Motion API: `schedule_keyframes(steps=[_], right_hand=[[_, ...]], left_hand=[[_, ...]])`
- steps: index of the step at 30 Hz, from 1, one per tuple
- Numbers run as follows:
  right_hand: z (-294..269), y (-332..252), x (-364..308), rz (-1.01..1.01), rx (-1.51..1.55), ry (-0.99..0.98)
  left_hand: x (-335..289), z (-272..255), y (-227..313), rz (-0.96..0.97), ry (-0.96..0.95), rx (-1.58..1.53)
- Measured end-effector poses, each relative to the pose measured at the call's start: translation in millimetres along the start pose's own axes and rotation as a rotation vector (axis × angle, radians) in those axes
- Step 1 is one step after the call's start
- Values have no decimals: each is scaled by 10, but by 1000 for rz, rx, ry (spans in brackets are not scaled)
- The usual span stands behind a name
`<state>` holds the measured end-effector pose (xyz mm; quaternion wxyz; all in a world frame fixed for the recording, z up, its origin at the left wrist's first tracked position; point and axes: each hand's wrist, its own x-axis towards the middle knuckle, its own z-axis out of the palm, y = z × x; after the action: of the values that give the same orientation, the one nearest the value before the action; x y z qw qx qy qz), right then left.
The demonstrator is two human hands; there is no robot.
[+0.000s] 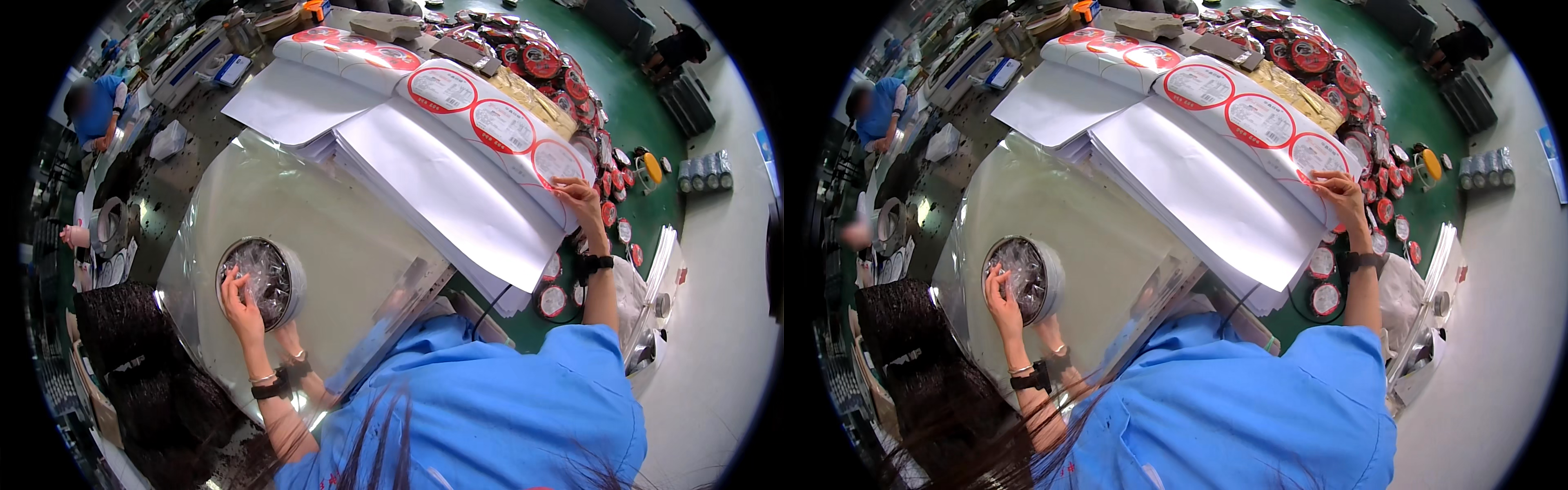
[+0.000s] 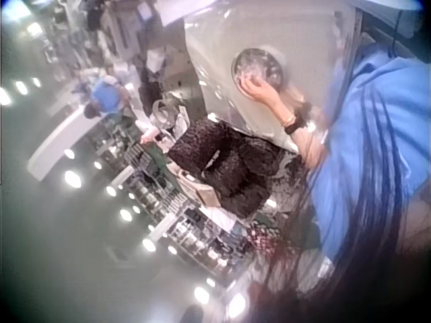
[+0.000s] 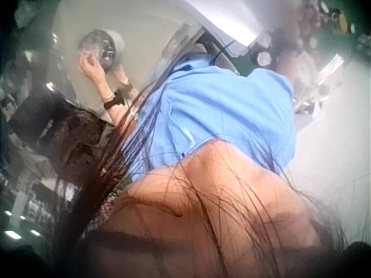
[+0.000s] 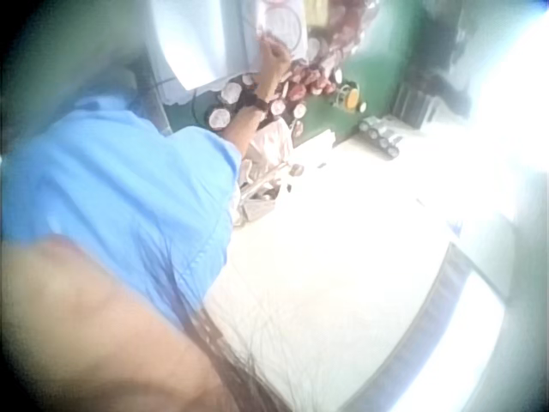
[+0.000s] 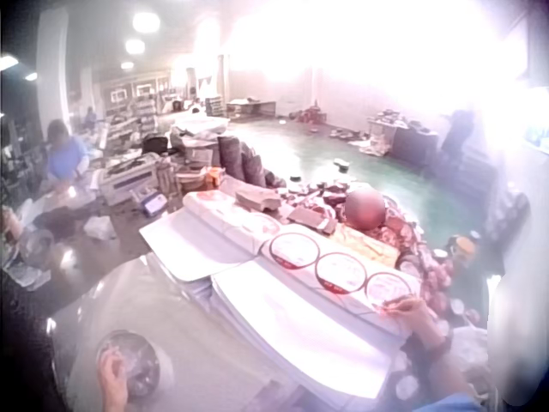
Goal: The person wraps dark compressed tea cakes in clear plastic film and seals them with red circular labels. The worker repeatedly picks up a tea cake, places it on a plastic sheet, folds the film around it, and applies a label to the top. The finished packages are placed on a nearby stack.
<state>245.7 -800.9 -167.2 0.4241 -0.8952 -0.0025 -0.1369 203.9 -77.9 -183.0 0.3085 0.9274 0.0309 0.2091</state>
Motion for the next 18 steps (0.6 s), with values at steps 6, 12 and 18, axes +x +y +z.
schedule_keyframes(steps=[6, 12, 18], right_hand=[[-93, 13, 104, 73, 60, -48], [-8, 52, 122, 1, -60, -17], [-343, 699, 424, 334, 194, -67]], left_hand=[[-7, 53, 36, -17, 21, 4], [-50, 39, 85, -16, 41, 13], [-35, 42, 146, -26, 81, 17]])
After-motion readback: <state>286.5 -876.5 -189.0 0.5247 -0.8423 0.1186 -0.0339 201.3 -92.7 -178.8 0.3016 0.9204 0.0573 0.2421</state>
